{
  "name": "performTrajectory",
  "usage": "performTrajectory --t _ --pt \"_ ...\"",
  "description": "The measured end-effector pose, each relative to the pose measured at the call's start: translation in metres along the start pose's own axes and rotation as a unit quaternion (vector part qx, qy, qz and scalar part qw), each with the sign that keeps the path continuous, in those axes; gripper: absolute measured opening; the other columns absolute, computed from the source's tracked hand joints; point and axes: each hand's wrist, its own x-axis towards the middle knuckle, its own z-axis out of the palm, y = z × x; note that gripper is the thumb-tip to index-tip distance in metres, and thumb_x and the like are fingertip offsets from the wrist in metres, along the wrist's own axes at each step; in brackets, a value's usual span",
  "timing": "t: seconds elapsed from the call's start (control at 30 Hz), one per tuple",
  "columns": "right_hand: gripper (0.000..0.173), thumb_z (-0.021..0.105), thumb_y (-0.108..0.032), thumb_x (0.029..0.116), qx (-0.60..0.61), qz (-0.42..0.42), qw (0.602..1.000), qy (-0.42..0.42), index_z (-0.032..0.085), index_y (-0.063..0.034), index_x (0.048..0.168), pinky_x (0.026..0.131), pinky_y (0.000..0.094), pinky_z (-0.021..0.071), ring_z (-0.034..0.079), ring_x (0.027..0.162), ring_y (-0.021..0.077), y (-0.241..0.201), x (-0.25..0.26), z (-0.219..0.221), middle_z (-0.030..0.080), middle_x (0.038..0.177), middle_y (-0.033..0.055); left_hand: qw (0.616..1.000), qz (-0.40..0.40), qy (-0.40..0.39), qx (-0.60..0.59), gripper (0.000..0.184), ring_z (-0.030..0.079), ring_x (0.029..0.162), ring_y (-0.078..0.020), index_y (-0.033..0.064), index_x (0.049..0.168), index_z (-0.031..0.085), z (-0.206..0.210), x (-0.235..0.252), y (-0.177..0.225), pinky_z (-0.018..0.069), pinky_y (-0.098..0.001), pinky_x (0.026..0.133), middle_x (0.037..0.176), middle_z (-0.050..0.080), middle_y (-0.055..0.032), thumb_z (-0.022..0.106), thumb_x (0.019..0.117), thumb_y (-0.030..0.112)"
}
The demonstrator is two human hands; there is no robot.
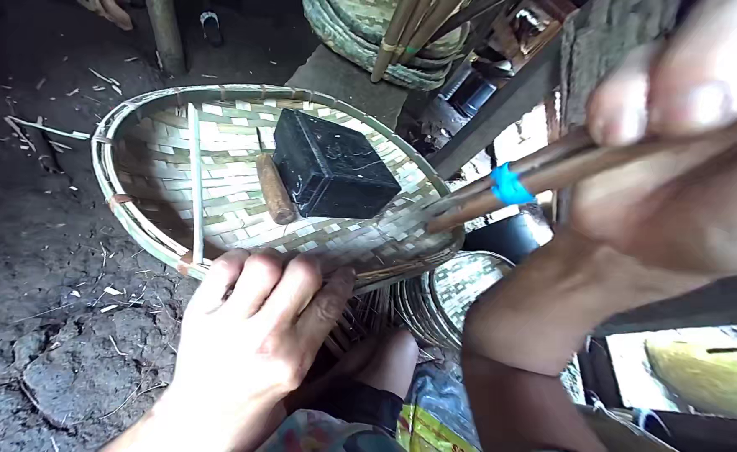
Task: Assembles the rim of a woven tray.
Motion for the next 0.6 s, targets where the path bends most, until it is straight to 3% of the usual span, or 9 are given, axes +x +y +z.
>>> performTrajectory --t 0.07,0.13,0.17,0.23,0.3,0.37,0.43,0.5,0.6 --pt "0.009 0.051 -0.011 0.0980 -0.245 0.003 0.960 -0.136 0.059 -0.0147 0.103 0.071 0.0184 0.0549 0.062 0.075 -0.0005 0.000 -0.003 -0.021 0.064 0.085 -0.0107 0.999 -0.018 0.031 0.007 0.020 0.058 0.088 -0.0267 0.0117 0.106 0.078 0.016 0.004 0.017 0.0412 -0.0394 0.082 0.092 0.066 -0.0089 0.067 0.0985 0.027" --pt "0.036 0.061 -0.011 0.0964 -0.410 -0.021 0.857 -0.312 0.062 -0.0015 0.131 0.084 0.0337 0.0551 0.065 0.096 0.0184 0.002 -0.021 -0.024 0.066 0.109 0.0101 0.998 -0.030 0.061 0.015 0.018 0.061 0.088 -0.0270 0.0062 0.096 0.077 0.029 0.010 0.032 0.0452 -0.0374 0.081 0.091 0.069 -0.0101 0.066 0.0981 0.021" --pt "0.038 0.062 -0.014 0.0973 -0.454 -0.052 0.811 -0.366 0.066 -0.0066 0.134 0.079 0.0400 0.0555 0.065 0.093 0.0260 0.006 -0.027 -0.028 0.066 0.107 0.0132 0.996 -0.035 0.073 0.024 0.016 0.062 0.086 -0.0264 0.0047 0.090 0.076 0.033 0.013 0.037 0.0463 -0.0358 0.079 0.088 0.068 -0.0099 0.066 0.0973 0.016" --pt "0.032 0.059 -0.015 0.1017 -0.534 -0.100 0.760 -0.357 0.070 -0.0120 0.132 0.075 0.0526 0.0512 0.067 0.089 0.0394 0.003 -0.024 -0.045 0.069 0.103 0.0211 0.996 -0.038 0.071 0.048 0.017 0.062 0.083 -0.0256 0.0032 0.083 0.075 0.031 0.017 0.042 0.0469 -0.0347 0.076 0.084 0.068 -0.0099 0.066 0.0957 0.011" --pt "0.031 0.054 -0.014 0.1062 -0.636 -0.091 0.727 -0.242 0.067 -0.0103 0.134 0.078 0.0642 0.0480 0.066 0.095 0.0522 -0.005 -0.015 -0.063 0.067 0.111 0.0313 0.995 -0.030 0.061 0.070 0.018 0.062 0.078 -0.0252 0.0024 0.080 0.074 0.028 0.019 0.045 0.0466 -0.0349 0.073 0.079 0.067 -0.0097 0.065 0.0946 0.008" --pt "0.031 0.051 -0.018 0.1081 -0.672 -0.072 0.715 -0.179 0.065 -0.0058 0.132 0.077 0.0651 0.0475 0.064 0.095 0.0533 -0.004 -0.025 -0.064 0.064 0.113 0.0334 0.994 -0.022 0.052 0.092 0.019 0.062 0.075 -0.0241 0.0029 0.079 0.074 0.025 0.020 0.046 0.0476 -0.0343 0.070 0.077 0.067 -0.0087 0.064 0.0945 0.006" --pt "0.023 0.051 -0.011 0.1035 -0.612 -0.143 0.729 -0.271 0.068 0.0019 0.112 0.070 0.0541 0.0478 0.063 0.082 0.0429 0.008 -0.052 -0.053 0.063 0.094 0.0260 0.991 -0.016 0.048 0.121 0.020 0.060 0.068 -0.0212 0.0043 0.078 0.075 0.024 0.021 0.049 0.0458 -0.0331 0.065 0.073 0.067 -0.0063 0.063 0.0943 0.006" --pt "0.030 0.051 0.001 0.0982 -0.552 -0.191 0.734 -0.346 0.072 -0.0029 0.120 0.071 0.0487 0.0475 0.063 0.082 0.0378 0.018 -0.055 -0.051 0.066 0.095 0.0201 0.988 -0.006 0.033 0.151 0.020 0.059 0.063 -0.0202 0.0054 0.078 0.075 0.022 0.021 0.050 0.0436 -0.0324 0.060 0.069 0.066 -0.0048 0.064 0.0947 0.008" --pt "0.033 0.047 0.003 0.1028 -0.622 -0.167 0.702 -0.306 0.067 -0.0047 0.128 0.079 0.0566 0.0436 0.061 0.093 0.0455 0.013 -0.040 -0.058 0.063 0.104 0.0249 0.984 0.007 0.015 0.179 0.020 0.056 0.060 -0.0191 0.0064 0.081 0.076 0.018 0.023 0.050 0.0398 -0.0316 0.056 0.068 0.064 -0.0039 0.063 0.0957 0.008"
